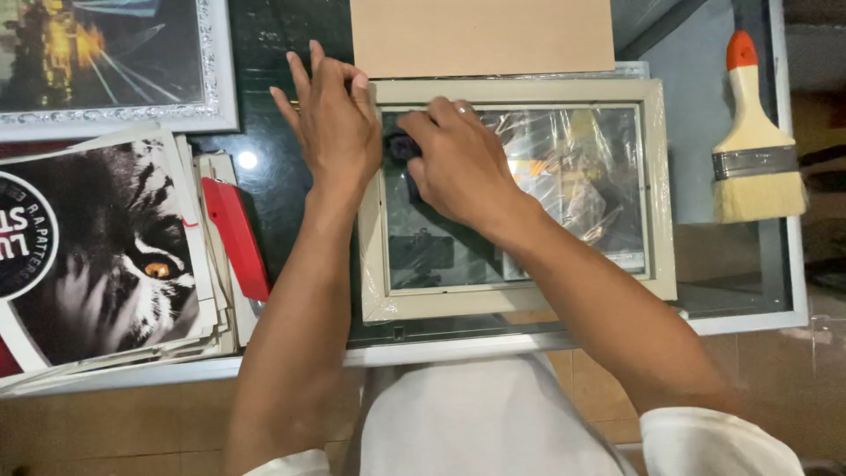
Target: Wiping down the surface of a picture frame with a cloth.
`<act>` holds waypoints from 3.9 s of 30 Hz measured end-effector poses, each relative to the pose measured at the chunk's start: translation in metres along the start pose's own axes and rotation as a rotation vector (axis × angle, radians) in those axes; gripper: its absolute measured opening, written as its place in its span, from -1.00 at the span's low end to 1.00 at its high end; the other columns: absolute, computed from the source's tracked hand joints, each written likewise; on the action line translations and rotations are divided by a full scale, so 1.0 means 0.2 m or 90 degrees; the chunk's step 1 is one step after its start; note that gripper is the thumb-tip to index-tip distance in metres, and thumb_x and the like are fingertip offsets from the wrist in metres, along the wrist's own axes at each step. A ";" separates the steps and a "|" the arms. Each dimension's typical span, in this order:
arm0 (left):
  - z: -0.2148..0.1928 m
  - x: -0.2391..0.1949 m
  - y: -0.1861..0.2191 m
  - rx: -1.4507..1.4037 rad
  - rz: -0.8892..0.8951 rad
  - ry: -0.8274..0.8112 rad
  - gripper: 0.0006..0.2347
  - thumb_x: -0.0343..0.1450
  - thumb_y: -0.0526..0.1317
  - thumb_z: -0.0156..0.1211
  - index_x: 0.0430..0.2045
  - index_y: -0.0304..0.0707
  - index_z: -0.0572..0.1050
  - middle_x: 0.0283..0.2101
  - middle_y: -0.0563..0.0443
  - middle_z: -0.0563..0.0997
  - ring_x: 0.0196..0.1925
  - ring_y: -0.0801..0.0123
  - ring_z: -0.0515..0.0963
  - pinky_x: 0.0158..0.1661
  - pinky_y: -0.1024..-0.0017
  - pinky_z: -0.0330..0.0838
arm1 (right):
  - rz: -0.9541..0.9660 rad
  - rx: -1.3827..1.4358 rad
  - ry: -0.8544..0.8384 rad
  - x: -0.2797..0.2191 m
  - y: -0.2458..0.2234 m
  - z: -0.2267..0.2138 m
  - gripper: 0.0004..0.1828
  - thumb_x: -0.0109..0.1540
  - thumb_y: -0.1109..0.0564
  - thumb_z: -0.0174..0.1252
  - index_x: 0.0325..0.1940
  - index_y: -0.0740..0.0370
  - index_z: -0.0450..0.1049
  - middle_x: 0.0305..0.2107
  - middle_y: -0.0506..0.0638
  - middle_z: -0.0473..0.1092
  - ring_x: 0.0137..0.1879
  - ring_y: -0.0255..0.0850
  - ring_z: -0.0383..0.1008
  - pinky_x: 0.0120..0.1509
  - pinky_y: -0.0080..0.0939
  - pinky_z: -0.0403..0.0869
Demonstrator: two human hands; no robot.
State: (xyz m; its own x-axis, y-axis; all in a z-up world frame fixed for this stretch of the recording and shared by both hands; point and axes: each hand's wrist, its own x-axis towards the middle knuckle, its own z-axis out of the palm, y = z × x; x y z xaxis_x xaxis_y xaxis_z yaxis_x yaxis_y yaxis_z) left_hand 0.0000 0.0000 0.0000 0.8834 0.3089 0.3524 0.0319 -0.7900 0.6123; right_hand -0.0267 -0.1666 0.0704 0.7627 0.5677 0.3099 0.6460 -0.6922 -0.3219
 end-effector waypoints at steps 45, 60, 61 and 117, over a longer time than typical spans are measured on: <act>-0.06 0.01 0.05 0.008 -0.017 -0.063 -0.78 0.48 -0.07 0.38 -0.30 -0.19 0.51 0.39 -0.51 0.29 0.48 -0.35 0.02 0.32 -0.35 -0.36 | 0.258 -0.043 -0.181 -0.22 0.47 -0.41 -0.92 0.26 0.24 0.16 -0.17 0.19 0.52 -0.37 0.07 0.44 -0.29 -0.05 0.46 -0.19 0.00 0.44; -0.02 0.01 -0.02 -0.022 0.015 -0.028 -0.79 0.47 -0.18 0.39 -0.28 -0.27 0.45 0.37 -0.51 0.30 0.47 -0.40 0.06 0.30 -0.41 -0.31 | 0.111 -0.023 -0.068 0.03 -0.12 0.05 -0.65 0.08 0.24 0.13 -0.08 0.43 0.36 -0.19 0.38 0.33 -0.21 0.30 0.44 -0.23 0.24 0.52; -0.04 0.01 -0.01 -0.021 0.017 -0.028 -0.79 0.47 -0.18 0.39 -0.28 -0.27 0.45 0.37 -0.51 0.30 0.47 -0.40 0.06 0.30 -0.41 -0.31 | 0.111 -0.023 -0.066 0.03 -0.12 0.05 -0.65 0.08 0.24 0.13 -0.08 0.43 0.36 -0.19 0.38 0.33 -0.21 0.30 0.44 -0.23 0.24 0.52; -0.29 -0.31 0.55 -0.568 0.055 -0.297 -0.47 0.42 -0.14 0.32 0.24 -0.36 0.28 0.25 -0.46 0.43 0.29 -0.45 0.41 0.14 -0.15 0.38 | 0.166 0.735 0.079 -0.46 0.42 -0.42 -0.53 0.06 0.35 0.24 0.06 0.44 0.37 -0.01 0.24 0.42 0.07 -0.08 0.42 0.12 -0.10 0.44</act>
State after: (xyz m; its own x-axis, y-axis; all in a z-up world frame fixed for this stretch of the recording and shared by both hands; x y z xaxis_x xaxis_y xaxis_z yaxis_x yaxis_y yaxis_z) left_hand -0.0789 -0.0756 0.0864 0.9668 -0.1202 0.2255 -0.2333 -0.0558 0.9708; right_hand -0.0457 -0.3137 0.0897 0.9082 0.3783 0.1790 0.1661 0.0668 -0.9838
